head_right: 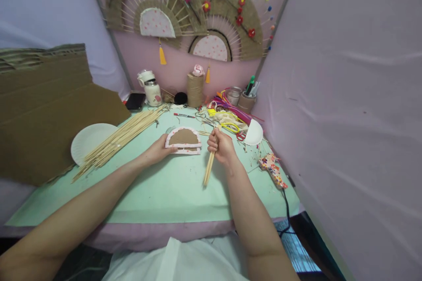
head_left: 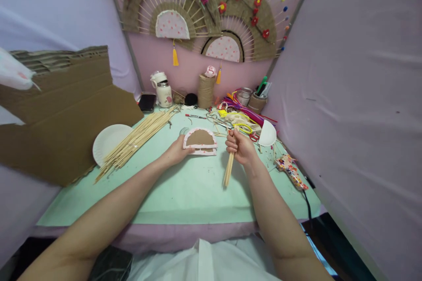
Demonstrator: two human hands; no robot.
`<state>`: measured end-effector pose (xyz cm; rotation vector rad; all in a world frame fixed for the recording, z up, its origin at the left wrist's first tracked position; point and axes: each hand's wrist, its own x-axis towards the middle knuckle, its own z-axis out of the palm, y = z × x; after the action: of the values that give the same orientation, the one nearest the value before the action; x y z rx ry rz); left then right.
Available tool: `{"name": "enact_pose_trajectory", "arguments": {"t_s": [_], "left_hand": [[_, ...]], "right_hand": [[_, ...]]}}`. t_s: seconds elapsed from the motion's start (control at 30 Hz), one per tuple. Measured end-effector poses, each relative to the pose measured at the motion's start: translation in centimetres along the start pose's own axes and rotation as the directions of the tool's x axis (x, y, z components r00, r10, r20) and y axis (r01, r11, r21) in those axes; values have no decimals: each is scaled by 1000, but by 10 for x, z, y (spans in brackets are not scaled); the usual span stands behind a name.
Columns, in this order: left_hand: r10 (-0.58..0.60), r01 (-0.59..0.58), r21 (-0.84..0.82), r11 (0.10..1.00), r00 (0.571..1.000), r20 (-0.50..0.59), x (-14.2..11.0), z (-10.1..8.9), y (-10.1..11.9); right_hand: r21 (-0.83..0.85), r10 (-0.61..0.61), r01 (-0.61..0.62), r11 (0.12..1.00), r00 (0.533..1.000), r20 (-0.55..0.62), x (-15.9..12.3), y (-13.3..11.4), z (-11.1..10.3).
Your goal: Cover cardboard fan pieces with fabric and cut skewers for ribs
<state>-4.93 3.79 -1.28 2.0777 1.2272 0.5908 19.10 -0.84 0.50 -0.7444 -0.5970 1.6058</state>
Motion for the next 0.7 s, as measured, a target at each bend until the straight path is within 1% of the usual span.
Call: {"name": "enact_pose_trajectory", "arguments": {"t_s": [0.1, 0.17, 0.3, 0.37, 0.43, 0.53, 0.6, 0.67, 0.7], "left_hand": [[-39, 42, 30, 999, 995, -91, -1, 2, -7], [-41, 56, 119, 991, 990, -132, -1, 4, -11], [32, 45, 343, 938, 976, -214, 0, 4, -16], [60, 37, 371, 928, 967, -247, 2, 4, -16], [49, 32, 314, 949, 967, -249, 3, 5, -15], [-50, 71, 88, 994, 974, -222, 7, 8, -14], [-111, 102, -57, 993, 971, -209, 10, 9, -14], [-136, 119, -99, 988, 973, -188, 11, 8, -15], [-128, 117, -73, 990, 976, -177, 12, 7, -16]], "right_hand": [[-46, 55, -55, 997, 998, -6, 1, 4, 2], [-62, 84, -84, 995, 996, -5, 1, 6, 4], [-53, 98, -98, 994, 995, 7, 1, 7, 4], [-44, 86, -86, 995, 996, 12, 1, 7, 4], [-42, 80, -80, 996, 997, 11, 0, 7, 5], [-54, 84, -84, 995, 996, 6, -1, 6, 5], [-64, 90, -89, 994, 996, 5, 0, 6, 5], [-73, 97, -96, 993, 995, 3, 1, 7, 4], [-78, 100, -99, 992, 995, 2, 1, 7, 3]]}}
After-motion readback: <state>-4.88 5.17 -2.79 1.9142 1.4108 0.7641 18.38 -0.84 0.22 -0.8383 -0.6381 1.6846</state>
